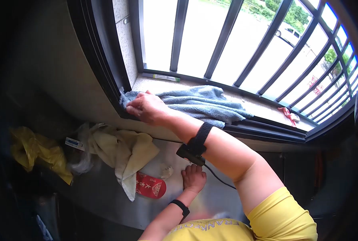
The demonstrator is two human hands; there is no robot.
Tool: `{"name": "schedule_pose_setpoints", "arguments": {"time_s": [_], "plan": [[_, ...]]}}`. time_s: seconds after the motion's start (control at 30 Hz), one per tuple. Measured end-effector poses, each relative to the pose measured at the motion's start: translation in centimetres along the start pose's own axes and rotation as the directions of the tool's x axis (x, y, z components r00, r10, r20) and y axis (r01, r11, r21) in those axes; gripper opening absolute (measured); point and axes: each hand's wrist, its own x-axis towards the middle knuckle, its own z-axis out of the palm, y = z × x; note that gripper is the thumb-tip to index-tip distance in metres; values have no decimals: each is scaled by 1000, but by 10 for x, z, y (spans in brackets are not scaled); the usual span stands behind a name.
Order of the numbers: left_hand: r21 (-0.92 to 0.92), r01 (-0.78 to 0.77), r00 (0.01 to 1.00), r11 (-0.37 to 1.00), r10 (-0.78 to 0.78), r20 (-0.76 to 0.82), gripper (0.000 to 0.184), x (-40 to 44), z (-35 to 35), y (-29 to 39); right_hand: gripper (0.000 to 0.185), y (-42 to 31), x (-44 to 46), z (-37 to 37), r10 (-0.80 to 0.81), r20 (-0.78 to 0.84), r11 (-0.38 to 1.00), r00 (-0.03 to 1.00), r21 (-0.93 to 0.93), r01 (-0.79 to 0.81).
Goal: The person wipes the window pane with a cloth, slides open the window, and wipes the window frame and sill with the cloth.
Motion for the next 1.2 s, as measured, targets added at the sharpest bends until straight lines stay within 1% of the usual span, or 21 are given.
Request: {"name": "schedule_pose_setpoints", "arguments": {"time_s": [0.03, 0.1, 0.13, 0.2, 0.23, 0.3, 0.33, 0.37, 0.43, 0.47, 0.5, 0.57, 0.63, 0.73, 0.83, 0.9, 0.97, 1.03, 1.07, 1.13, 1.2], "plan": [[2, -4, 1000, 1000, 4, -8, 19, 0, 1, -1, 39, 2, 0, 7, 0, 121, 999, 993, -44, 6], [-11, -1, 1000, 1000, 1, -1, 19, -1, 1, -3, 44, 0, -1, 11, -68, 86, 974, 994, -212, 85], [-27, -9, 1000, 1000, 9, 5, 18, -1, 2, -3, 44, 0, -1, 11, -70, 96, 974, 993, -208, 89], [-26, -8, 1000, 1000, 8, 1, 18, -3, 2, -3, 49, -10, -1, 2, -49, 170, 913, 984, -392, 113], [-22, -16, 1000, 1000, 15, -11, 17, -2, 1, -3, 49, -14, 0, 2, -47, 172, 914, 984, -391, 112], [-8, -11, 1000, 1000, 11, -11, 17, 0, -3, -2, 54, -21, -1, 5, -81, 239, 810, 968, -549, 203], [3, -4, 1000, 1000, 4, -9, 17, 0, -4, 0, 59, -21, -3, 3, -70, 239, 818, 968, -542, 193], [-6, -4, 1000, 1000, 4, -2, 17, 0, -2, 2, 59, -19, -4, 3, -61, 244, 818, 968, -543, 188], [-10, 11, 999, 1000, -11, 41, 17, -1, 0, 0, 60, -12, -9, 2, -51, 236, 864, 970, -477, 161], [-11, 0, 999, 1000, 1, 51, 17, -3, 0, -1, 59, -10, -13, 3, -89, 179, 871, 980, -462, 164], [-25, -11, 998, 1000, 12, 57, 16, -3, -1, -3, 59, -6, -19, 0, -84, 174, 873, 981, -463, 156], [-36, -10, 998, 999, 12, 60, 16, -2, -2, -5, 55, 2, -37, -17, -52, 204, 858, 978, -492, 148], [-102, -45, 997, 994, 39, -62, 11, -1, -3, -6, 51, 12, -62, -38, -33, 192, 855, 981, -502, 127], [-95, -28, 999, 995, 24, -44, 11, 0, -1, -4, 43, 30, -106, -72, 13, 222, 845, 975, -524, 108], [-110, -6, 1000, 994, 5, -11, 11, -1, -1, -3, 40, 44, -150, -102, 48, 197, 841, 979, -537, 67], [-93, -13, 1000, 996, 13, -4, 11, -1, -3, -2, 36, 49, -179, -120, 110, 166, 822, 980, -570, 4], [-80, -35, 999, 996, 35, 1, 11, -1, -4, -1, 31, 57, -208, -136, 174, 127, 824, 977, -562, -74], [-72, -8, 1000, 997, 9, 7, 10, -1, -1, -2, 30, 62, -237, -151, 285, 85, 768, 955, -617, -174], [-82, -35, 999, 996, 36, 5, 10, 0, -2, 0, 30, 66, -250, -157, 299, 63, 754, 952, -627, -196], [-58, -33, 999, 998, 32, -20, 8, -1, -4, 1, 29, 76, -278, -170, 354, -19, 654, 935, -710, -262], [-80, -78, 997, 994, 77, -7, 10, -2, -9, 0, 28, 81, -304, -177, 371, -91, 614, 924, -722, -317]]}}
